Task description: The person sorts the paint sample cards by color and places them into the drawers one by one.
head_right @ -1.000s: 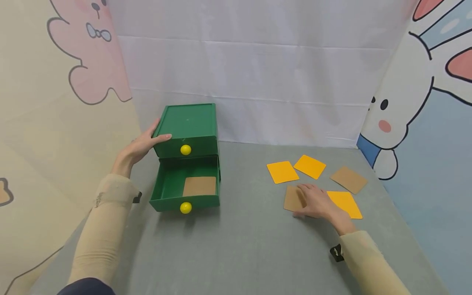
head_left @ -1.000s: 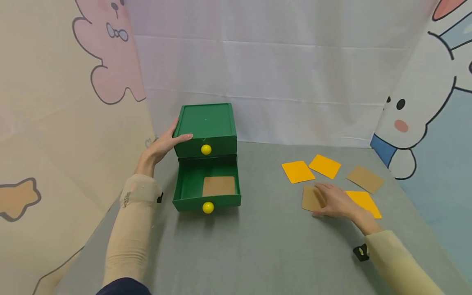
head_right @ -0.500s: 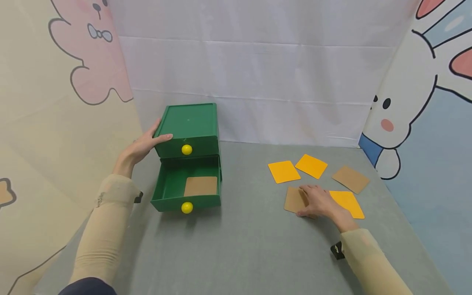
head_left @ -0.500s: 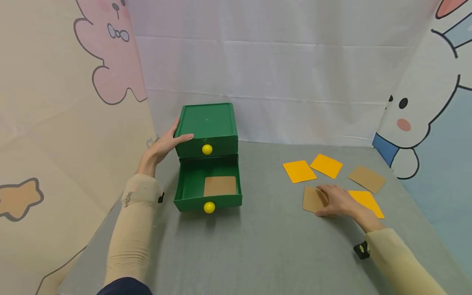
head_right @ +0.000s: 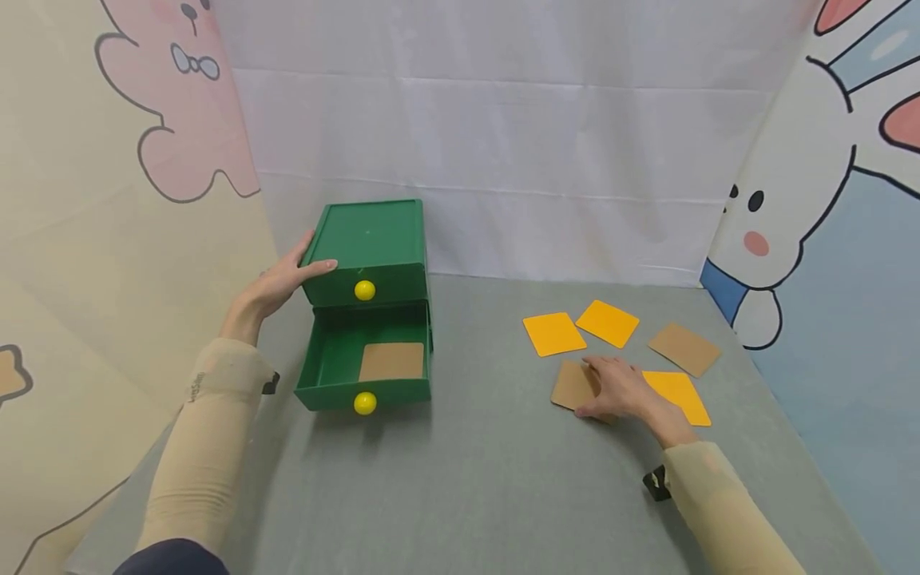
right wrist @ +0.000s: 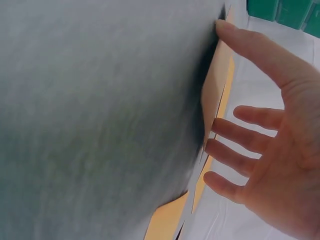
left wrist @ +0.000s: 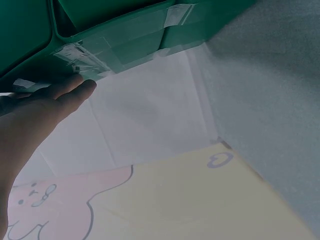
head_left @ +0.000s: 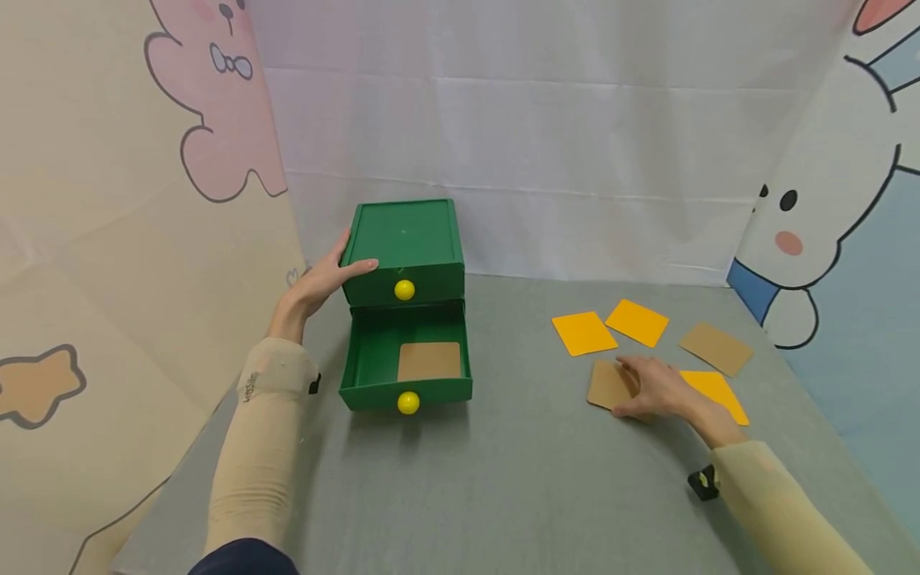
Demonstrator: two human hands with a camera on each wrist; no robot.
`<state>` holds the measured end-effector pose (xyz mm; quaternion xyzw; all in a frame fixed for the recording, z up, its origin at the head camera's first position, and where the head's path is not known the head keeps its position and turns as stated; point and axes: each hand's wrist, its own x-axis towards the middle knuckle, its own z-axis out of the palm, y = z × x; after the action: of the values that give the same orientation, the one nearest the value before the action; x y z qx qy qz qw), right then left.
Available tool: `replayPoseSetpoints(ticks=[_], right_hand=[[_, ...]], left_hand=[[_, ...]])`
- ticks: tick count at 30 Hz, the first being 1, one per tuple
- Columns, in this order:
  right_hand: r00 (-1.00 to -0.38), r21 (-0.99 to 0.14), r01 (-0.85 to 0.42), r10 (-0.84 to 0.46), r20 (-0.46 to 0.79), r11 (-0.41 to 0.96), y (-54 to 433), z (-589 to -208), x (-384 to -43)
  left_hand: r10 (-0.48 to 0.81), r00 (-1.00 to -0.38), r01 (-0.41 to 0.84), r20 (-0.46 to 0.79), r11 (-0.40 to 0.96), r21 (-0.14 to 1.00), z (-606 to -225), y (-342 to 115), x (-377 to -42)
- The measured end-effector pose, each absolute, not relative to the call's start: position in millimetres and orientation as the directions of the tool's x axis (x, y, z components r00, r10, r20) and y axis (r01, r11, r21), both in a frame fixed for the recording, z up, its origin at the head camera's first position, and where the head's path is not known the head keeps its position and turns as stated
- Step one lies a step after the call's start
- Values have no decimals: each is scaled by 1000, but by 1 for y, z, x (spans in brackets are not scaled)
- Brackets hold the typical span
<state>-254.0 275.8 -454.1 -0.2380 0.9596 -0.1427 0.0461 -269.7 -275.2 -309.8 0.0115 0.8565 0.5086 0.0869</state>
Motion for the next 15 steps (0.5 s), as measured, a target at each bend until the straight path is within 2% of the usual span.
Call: replayPoseSetpoints(ticks=[4,15], right_hand=[[-878,-301,-456,-478,2,837,268,-449,-255],[-846,-289,-523,-529,66,802,228,-425,-259]], left_hand=[[94,-988,-59,-119,487,871,-321,-283,-282],[97,-987,-65,-129,493,868,-323,-283,-283]])
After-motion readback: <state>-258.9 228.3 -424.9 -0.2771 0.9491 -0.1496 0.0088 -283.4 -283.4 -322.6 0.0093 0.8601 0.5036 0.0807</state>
